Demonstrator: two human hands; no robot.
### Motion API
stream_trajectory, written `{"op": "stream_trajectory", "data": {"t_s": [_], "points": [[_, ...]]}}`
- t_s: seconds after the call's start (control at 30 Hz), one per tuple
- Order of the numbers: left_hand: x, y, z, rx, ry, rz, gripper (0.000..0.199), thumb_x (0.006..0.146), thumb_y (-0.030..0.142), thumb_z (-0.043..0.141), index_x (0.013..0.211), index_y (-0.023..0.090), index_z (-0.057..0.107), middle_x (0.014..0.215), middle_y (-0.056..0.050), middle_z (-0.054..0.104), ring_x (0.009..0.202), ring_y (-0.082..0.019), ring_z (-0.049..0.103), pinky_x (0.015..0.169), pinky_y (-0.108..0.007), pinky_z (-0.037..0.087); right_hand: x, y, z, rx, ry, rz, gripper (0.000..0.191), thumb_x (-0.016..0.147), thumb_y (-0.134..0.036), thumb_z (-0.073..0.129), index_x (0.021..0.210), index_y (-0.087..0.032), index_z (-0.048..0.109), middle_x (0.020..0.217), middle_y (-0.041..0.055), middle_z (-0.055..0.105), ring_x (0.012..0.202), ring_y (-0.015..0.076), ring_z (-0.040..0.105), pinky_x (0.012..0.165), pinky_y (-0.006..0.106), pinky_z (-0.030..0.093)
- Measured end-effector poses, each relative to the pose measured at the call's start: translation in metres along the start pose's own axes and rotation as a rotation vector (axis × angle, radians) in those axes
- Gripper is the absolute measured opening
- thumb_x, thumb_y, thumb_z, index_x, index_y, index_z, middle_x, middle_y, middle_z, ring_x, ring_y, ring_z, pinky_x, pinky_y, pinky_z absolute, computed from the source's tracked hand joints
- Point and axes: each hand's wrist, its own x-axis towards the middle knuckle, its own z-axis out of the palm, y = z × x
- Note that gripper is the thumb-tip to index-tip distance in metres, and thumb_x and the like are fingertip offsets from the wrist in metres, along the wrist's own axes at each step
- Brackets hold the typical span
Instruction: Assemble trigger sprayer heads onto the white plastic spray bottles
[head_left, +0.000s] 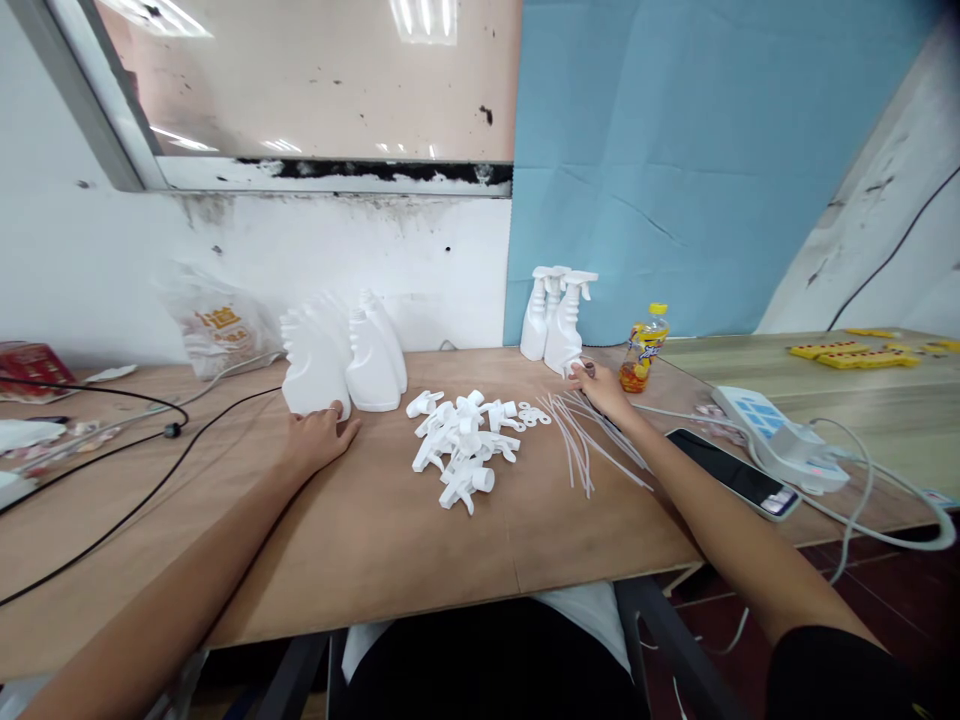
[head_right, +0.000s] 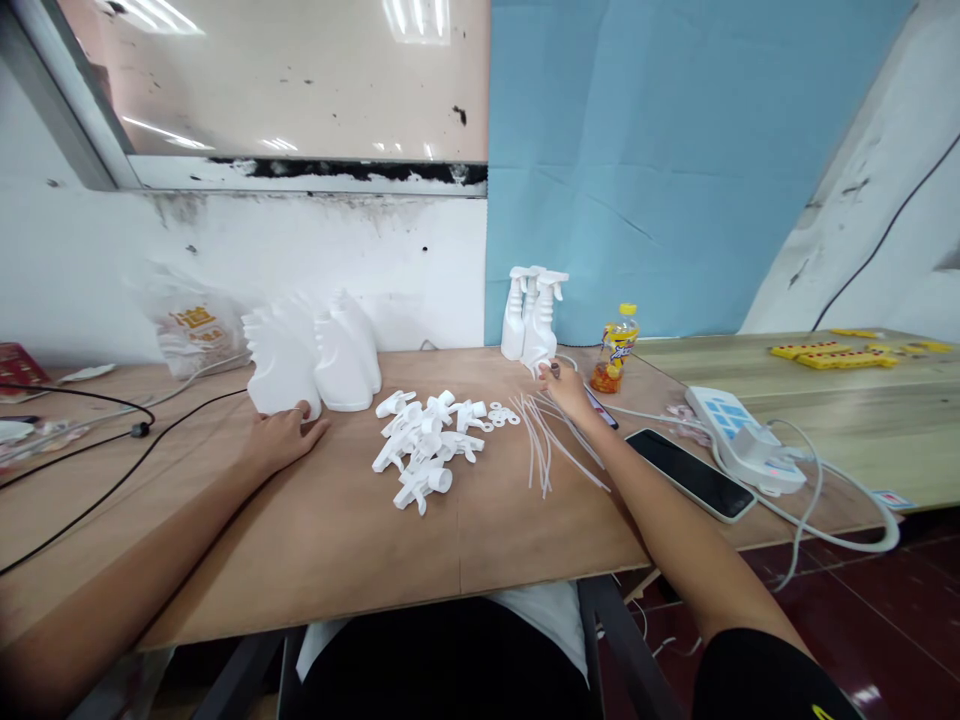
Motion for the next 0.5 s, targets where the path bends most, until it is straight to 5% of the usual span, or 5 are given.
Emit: {"op": "stream_trajectory", "data": {"t_s": [0.33, 0.5], "points": [[-0.003, -0.003, -0.005, -0.029, -0.047, -0.051, 0.056, 0.093, 0.060, 0.029, 0.115, 0.014, 0.054, 0.098, -0.019, 0.073, 0.097, -0.037, 0.068, 0.085, -0.047, 0.043, -0.001, -0.004, 0.000, -0.026, 0.013, -0.008, 0.015, 0.094, -0.028, 0.056, 0.093, -0.016, 0.064, 0.082, 0.0065, 0.072, 0.061, 0.0174, 0.069, 0.063, 0.026, 0.048], [-0.004, 0.022, -0.009, -0.077, 0.008, 0.164, 0.044, 0.097, 0.051, 0.031, 0.102, 0.017, 0.057, 0.104, -0.015, 0.071, 0.100, -0.031, 0.065, 0.086, -0.042, 0.043, -0.001, -0.004, -0.001, -0.017, 0.016, -0.024, 0.018, 0.094, -0.033, 0.057, 0.092, -0.016, 0.063, 0.083, 0.0068, 0.072, 0.059, 0.0167, 0.068, 0.062, 0.025, 0.048]]}}
